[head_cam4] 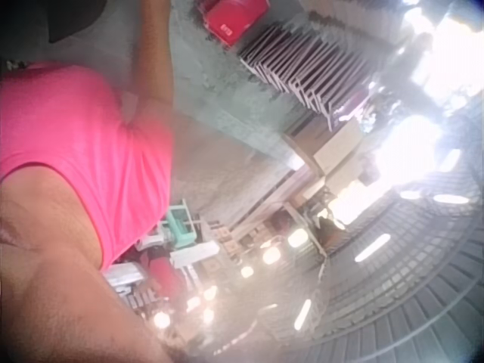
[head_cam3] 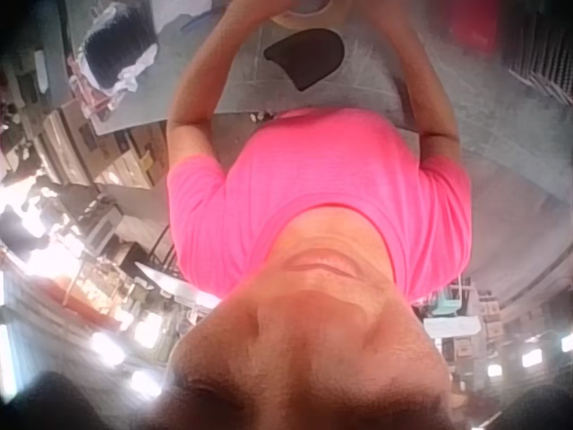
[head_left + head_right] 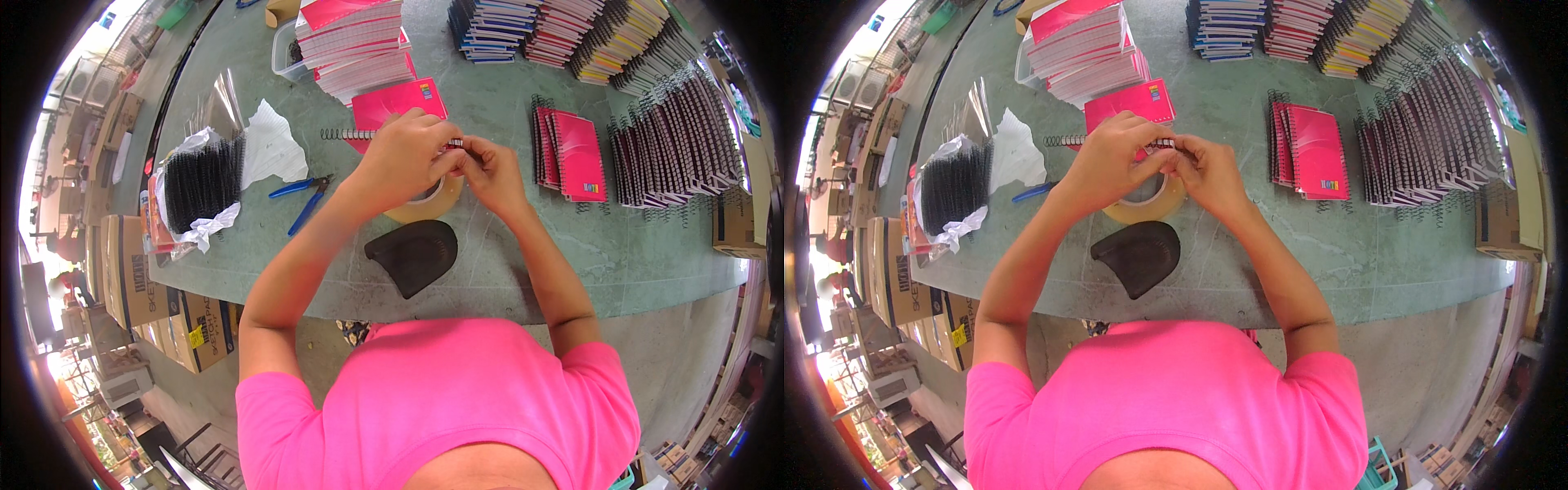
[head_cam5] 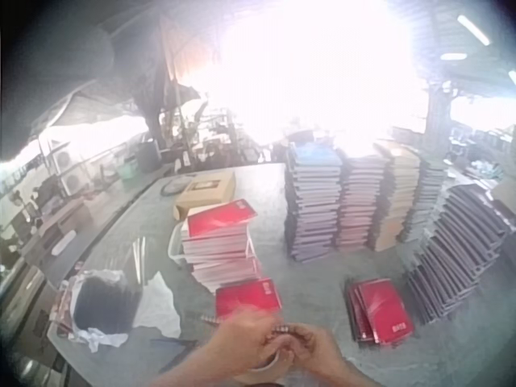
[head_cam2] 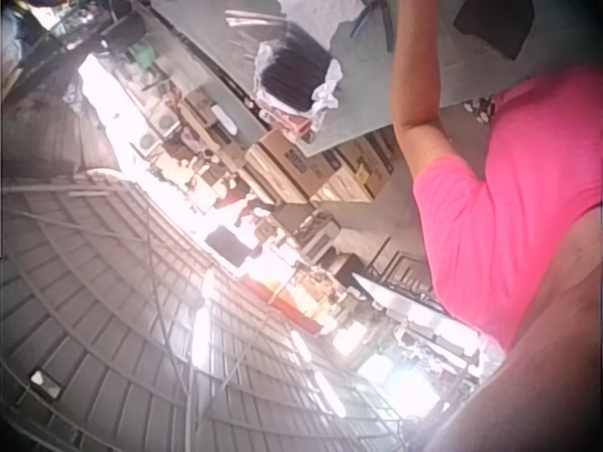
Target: The person assembles notebooks by threading wire coils through the punched edges of paper stacks and notebook covers, then uses shears to cut the excess wire.
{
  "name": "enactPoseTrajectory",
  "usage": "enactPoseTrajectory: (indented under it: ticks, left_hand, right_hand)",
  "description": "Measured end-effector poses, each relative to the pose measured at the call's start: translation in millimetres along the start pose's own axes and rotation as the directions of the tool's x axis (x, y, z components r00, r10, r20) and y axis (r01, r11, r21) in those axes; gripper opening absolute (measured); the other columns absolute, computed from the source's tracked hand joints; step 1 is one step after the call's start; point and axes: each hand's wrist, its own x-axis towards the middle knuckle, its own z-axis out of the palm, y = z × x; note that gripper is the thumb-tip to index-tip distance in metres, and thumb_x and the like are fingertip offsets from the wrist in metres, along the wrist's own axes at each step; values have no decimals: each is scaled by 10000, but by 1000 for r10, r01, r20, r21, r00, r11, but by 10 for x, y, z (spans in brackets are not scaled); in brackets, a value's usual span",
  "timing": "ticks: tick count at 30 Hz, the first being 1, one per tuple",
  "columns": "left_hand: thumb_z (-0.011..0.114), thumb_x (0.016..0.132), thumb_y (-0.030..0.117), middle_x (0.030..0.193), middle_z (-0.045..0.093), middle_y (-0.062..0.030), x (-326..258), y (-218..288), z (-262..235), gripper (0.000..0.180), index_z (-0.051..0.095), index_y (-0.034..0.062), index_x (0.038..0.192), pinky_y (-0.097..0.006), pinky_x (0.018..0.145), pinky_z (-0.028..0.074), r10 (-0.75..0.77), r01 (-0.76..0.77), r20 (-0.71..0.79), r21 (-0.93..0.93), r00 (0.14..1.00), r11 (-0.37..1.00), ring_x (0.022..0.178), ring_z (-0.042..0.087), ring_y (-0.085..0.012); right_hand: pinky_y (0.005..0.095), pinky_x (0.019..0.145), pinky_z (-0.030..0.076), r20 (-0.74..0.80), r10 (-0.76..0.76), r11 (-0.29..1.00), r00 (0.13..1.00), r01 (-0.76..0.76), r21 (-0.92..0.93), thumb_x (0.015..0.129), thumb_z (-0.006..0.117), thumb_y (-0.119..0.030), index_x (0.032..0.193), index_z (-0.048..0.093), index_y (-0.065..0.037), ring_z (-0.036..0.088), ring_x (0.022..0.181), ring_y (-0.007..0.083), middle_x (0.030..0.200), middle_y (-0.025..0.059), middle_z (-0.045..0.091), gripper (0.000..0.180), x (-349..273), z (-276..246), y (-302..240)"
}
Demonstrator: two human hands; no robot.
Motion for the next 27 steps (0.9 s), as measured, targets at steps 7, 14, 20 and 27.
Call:
enactPoseTrajectory:
  ticks: [7,14,20,27]
  left_hand:
    - [598,719,36,783,570,-112,17,6,68,134,600,26,852,-363,667,437,3,-5,-52,-34,999,999,782,536,-285]
    - [697,684,112,819,549,-106,-27,140,176,248,594,43,898,-347,671,427,130,-136,-64,-98,989,986,784,523,-293]
    - [748,681,55,1003,627,-89,206,402,-135,478,588,86,1131,-296,807,477,-78,-45,-340,-340,937,939,924,589,-202]
    - [684,729,-23,898,652,-104,712,571,309,356,594,23,1071,-274,744,500,-128,-170,-462,-550,877,817,801,628,-194]
  right_hand:
    - [243,630,482,-35,-54,991,998,49,-124,841,577,-47,1004,634,-3,636,710,99,811,103,673,178,-53,30,-116]
    - [265,675,487,-109,-389,872,915,328,-364,824,553,-26,1062,622,-55,617,817,151,933,91,653,250,-86,-57,59]
    - [231,811,446,-86,-37,928,996,66,366,870,595,-93,1100,589,14,586,910,130,1077,87,623,253,-207,-1084,-221]
    - [278,956,378,-527,101,992,844,-128,-16,933,504,-380,1256,508,-3,533,1099,193,1211,131,562,496,-499,-1882,197]
